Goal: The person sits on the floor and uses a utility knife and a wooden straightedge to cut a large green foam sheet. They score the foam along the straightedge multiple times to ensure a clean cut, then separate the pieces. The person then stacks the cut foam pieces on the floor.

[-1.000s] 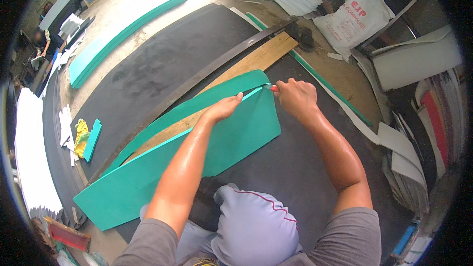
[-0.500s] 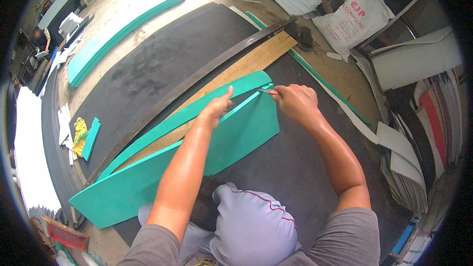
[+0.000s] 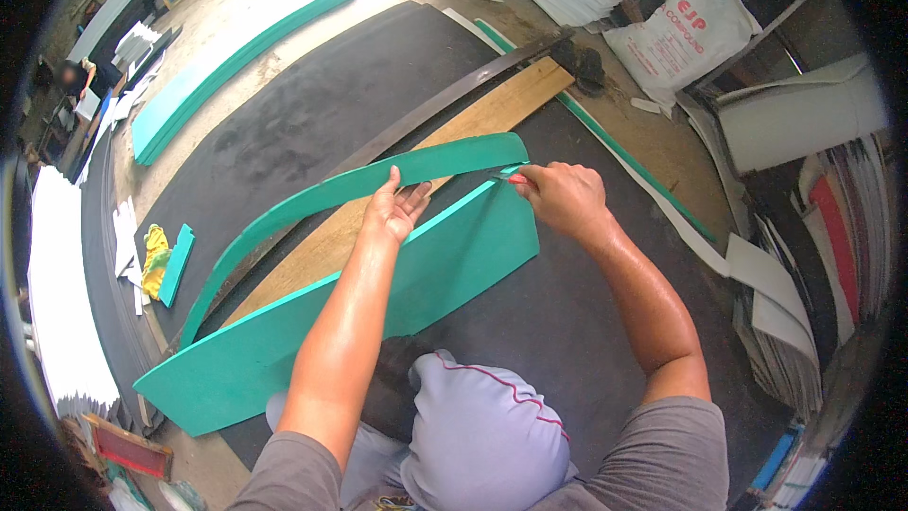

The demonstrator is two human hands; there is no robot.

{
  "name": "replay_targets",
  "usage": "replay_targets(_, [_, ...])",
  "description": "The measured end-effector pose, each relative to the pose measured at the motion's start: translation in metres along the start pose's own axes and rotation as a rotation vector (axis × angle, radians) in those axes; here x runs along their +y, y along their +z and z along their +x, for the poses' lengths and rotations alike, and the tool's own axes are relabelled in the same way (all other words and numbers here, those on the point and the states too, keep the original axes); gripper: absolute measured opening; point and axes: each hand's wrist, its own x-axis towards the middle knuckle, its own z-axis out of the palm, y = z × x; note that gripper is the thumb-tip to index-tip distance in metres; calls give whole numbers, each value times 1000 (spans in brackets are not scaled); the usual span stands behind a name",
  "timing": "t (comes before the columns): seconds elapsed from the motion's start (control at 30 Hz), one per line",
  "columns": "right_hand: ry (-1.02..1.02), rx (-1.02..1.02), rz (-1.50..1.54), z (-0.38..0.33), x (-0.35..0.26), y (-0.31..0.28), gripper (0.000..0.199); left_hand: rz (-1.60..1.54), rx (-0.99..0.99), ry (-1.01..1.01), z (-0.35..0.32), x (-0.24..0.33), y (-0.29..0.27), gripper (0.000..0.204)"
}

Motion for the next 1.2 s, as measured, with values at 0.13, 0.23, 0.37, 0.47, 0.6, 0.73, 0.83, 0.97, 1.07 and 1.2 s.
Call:
replay_targets(0.13, [63,-45,13,2,3,-6,35,-29,-40,136,-15,-1,8,51])
replay_targets(0.23, [72,-21,-10,4,9,1,38,7,-6,255,-25,-2,16,47])
replay_targets(0.37, [93,-36,0,9,9,-4,39,36,-127,354,-25,-2,15,36])
replay_targets(0.47, [62,-25,-3,13,19,3,39,43,-149,431,-23,-4,15,28])
replay_targets(0.6, [64,-25,19,16,32,2,35,61,-172,463,-21,-7,15,21])
replay_targets(0.73, [50,-27,37,16,33,-6,32,71,-180,493,-19,-6,11,19])
replay_targets(0.83, [77,-54,27,15,34,-12,31,77,-177,486,-21,-7,14,18])
replay_targets(0.97, [79,-22,8,13,37,-12,32,88,-143,517,-27,-8,19,19])
replay_targets(1.07, [196,36,-176,5,68,-15,31,15,-62,496,-29,-10,22,14])
replay_targets(1.2, [354,208,-90,-33,147,-38,31,-57,-43,508,-20,-4,16,14])
